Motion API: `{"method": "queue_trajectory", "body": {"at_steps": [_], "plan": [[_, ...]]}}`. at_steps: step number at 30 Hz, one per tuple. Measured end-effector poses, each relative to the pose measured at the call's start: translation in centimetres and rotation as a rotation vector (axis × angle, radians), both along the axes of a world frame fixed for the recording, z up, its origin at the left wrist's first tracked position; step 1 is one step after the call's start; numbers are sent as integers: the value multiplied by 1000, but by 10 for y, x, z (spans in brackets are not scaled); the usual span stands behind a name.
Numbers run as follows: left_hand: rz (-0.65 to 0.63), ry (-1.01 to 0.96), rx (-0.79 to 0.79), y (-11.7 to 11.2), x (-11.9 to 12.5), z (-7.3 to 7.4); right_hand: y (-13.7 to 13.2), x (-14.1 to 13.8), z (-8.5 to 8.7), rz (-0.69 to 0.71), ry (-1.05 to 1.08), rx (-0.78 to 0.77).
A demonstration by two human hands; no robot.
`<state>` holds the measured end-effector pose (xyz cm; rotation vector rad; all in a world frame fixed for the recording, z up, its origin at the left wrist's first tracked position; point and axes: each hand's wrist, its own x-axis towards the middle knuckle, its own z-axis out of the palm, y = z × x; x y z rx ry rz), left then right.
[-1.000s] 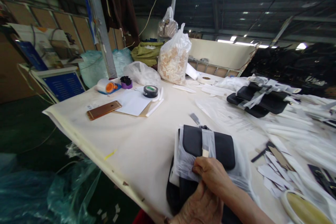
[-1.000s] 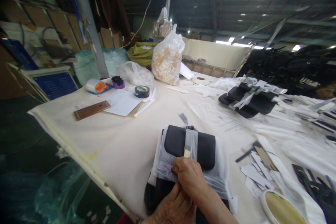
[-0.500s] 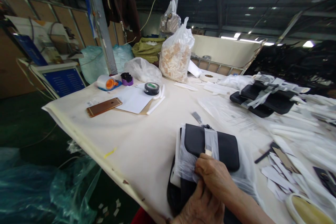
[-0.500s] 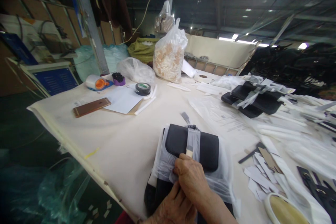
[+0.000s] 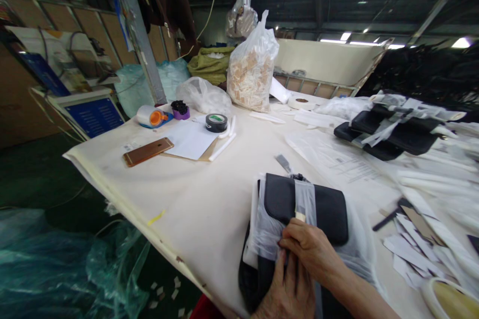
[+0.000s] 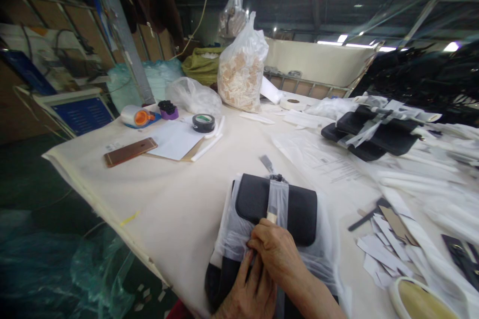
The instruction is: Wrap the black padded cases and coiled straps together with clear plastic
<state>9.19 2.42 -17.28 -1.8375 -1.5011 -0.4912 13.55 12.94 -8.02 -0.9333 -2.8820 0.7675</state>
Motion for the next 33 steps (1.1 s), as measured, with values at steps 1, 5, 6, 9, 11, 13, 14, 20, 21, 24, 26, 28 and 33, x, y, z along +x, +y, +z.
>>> {"method": "queue_trajectory", "body": {"at_steps": [1,5,6,9,11,13,14,20,21,24,26,28,33], "plan": [[9,-4,5,0,0,0,0,1,-1,-3,28,-16],[66,-49,-11,1,4,-2,0,5,-7,-30,112,-64],[77,-69,-14,1,5,-3,0,5,-8,-35,121,-69],[93,-114,4,1,8,-2,1,5,-10,-34,149,-80],[79,-114,14,0,7,0,2,5,-10,-42,169,-82],[50,-104,10,-1,5,2,1,4,-9,-58,174,-82],[37,-105,5,-1,5,3,0,3,-9,-69,172,-79],[-29,-154,70,0,3,1,-9,3,-16,-124,258,27],[-30,-162,92,1,4,0,-10,4,-19,-126,296,55],[-24,-169,113,3,4,-3,-13,5,-29,-126,433,130],[-25,-173,115,4,5,-4,-13,5,-33,-124,492,170],[-39,-181,143,3,5,-4,-14,5,-34,-131,494,179],[-74,-179,172,4,4,-1,-17,8,-19,-107,498,51]]}}
